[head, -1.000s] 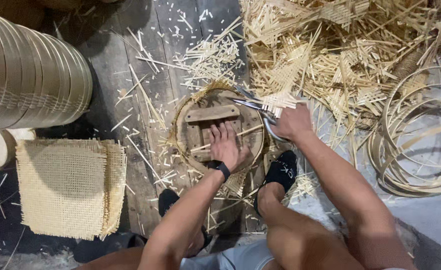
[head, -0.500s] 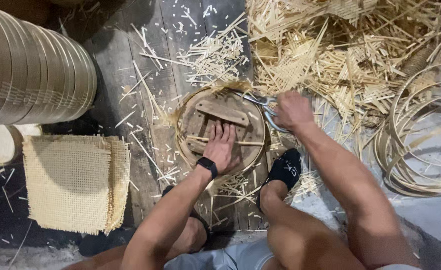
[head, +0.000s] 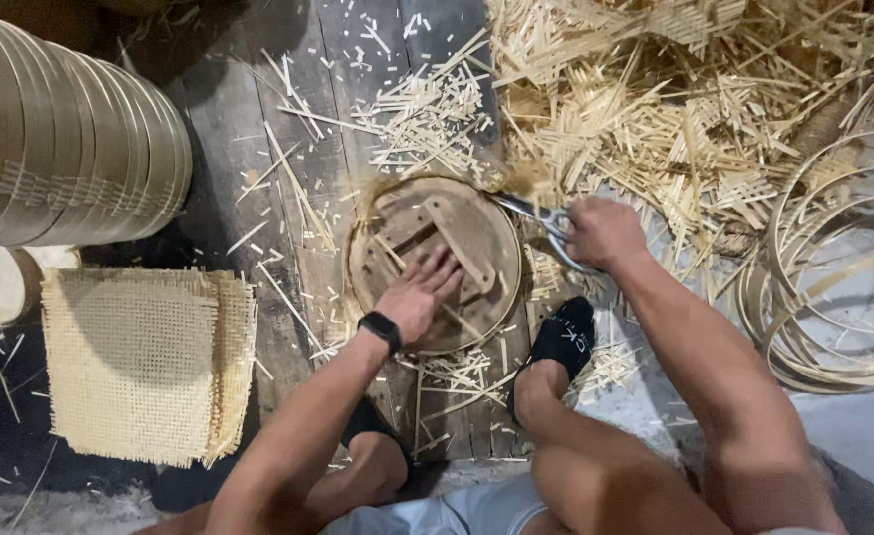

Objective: The person sits on the floor of a bamboo workshop and fits a square woven bamboo mat into a round wooden sieve frame. They trim the mat with scissors, press the mat into the frame, tuck and secure the edges, and set the finished sieve aside with a stack of completed sieves.

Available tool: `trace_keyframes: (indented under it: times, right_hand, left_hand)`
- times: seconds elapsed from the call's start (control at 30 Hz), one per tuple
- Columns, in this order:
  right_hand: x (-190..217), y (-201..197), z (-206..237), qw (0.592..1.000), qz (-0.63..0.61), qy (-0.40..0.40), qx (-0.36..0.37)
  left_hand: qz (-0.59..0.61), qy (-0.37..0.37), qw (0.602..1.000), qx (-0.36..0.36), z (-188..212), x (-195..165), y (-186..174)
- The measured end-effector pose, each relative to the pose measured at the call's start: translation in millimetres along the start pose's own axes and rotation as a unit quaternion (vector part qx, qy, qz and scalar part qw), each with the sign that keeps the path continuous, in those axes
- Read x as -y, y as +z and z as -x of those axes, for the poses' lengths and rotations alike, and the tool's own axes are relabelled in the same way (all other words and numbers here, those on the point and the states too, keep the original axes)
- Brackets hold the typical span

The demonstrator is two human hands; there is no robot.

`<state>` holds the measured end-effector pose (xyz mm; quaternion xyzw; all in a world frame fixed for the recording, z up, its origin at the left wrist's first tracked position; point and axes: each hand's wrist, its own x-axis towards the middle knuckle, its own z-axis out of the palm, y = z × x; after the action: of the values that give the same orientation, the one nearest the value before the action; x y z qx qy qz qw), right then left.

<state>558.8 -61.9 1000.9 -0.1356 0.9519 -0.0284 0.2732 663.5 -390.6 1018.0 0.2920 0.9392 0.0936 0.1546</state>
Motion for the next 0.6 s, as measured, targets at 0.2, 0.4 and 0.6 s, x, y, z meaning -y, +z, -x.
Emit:
trace_keyframes:
  times: [0.2, 0.4, 0.6]
  right_hand:
    - [19.9, 2.4, -10.0, 0.980, 0.010, -0.067, -0.185]
    - [21.3, -16.6, -4.4, 0.998, -0.019, 0.038, 0.056]
    - [25.4, -8.3, -4.0, 0.984, 0.014, -0.062, -0.169]
  left_hand:
    - [0.257, -0.355, 0.880, -0.182, -61.5, -53.9, 13.2]
    - [0.241, -0.259, 0.902, -0.246, -49.5, -46.5, 31.1]
    - [0.246, -0.170, 0.930, -0.212, -39.3, -34.2, 23.2]
